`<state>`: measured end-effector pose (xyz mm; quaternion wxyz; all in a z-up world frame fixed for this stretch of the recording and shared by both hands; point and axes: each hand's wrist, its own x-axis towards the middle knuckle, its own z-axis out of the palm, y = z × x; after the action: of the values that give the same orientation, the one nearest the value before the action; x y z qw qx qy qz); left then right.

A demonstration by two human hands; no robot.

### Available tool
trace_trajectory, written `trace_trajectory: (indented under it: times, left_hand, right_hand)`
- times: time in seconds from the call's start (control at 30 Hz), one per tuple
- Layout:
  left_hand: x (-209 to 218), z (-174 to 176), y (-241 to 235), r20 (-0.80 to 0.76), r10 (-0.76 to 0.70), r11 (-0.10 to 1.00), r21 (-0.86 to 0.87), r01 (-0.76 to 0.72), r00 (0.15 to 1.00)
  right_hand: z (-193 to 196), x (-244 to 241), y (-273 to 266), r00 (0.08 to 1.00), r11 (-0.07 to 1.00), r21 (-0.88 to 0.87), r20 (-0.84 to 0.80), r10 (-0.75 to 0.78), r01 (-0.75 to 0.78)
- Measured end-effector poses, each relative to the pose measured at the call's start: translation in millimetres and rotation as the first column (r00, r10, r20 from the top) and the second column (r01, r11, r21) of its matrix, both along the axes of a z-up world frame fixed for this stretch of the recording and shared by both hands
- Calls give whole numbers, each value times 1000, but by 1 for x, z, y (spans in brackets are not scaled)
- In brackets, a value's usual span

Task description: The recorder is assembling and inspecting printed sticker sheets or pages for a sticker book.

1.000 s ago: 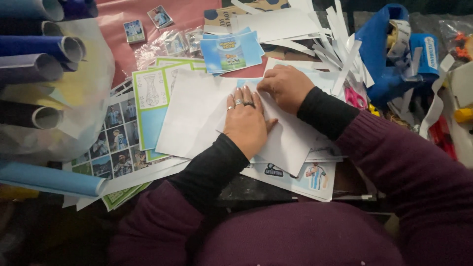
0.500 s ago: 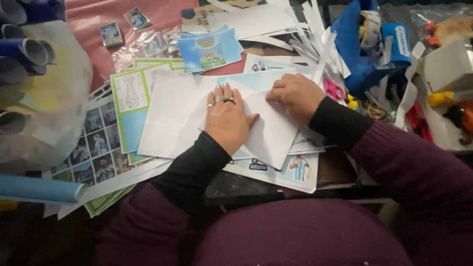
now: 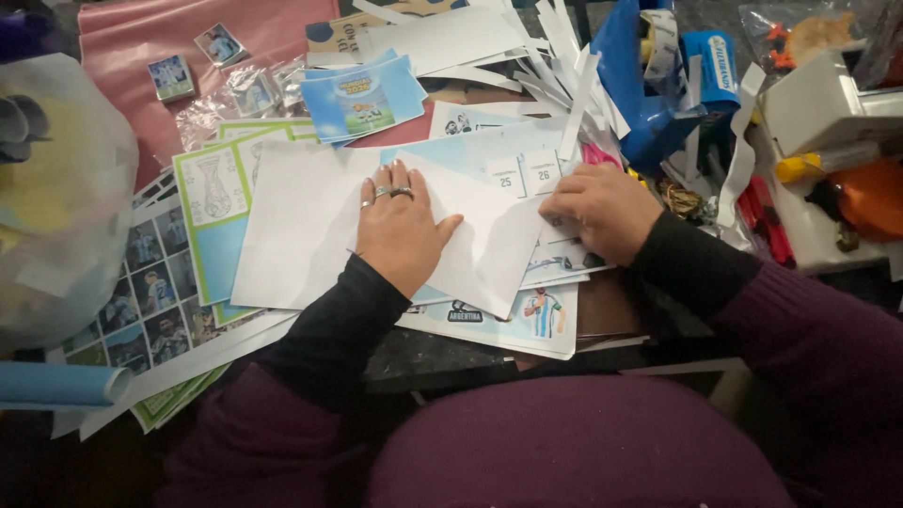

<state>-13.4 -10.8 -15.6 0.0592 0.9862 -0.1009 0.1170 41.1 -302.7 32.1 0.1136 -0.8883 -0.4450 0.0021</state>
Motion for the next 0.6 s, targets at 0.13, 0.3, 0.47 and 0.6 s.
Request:
trace_trajectory:
  times: [0.13, 0.3, 0.47, 0.6]
  left_hand:
    - [0, 1, -1, -15, -7, 1000, 2, 7, 1000]
    - [1, -1, -4, -63, 16, 1000, 2, -16, 998]
    - [-3, -2, -8, -9, 10, 1000, 10, -10, 1000]
    - [-5, -5, -11, -6, 36, 999, -9, -36, 999]
  right_hand:
    - [10, -9, -9, 1000, 1000, -30, 12, -10, 10]
    - [12, -13, -14, 998, 1000, -9, 54, -10, 11]
    - [-13, 4, 10, 997, 996, 94, 72, 6, -13]
    - [-14, 23, 40, 998, 996, 60, 29, 57, -59]
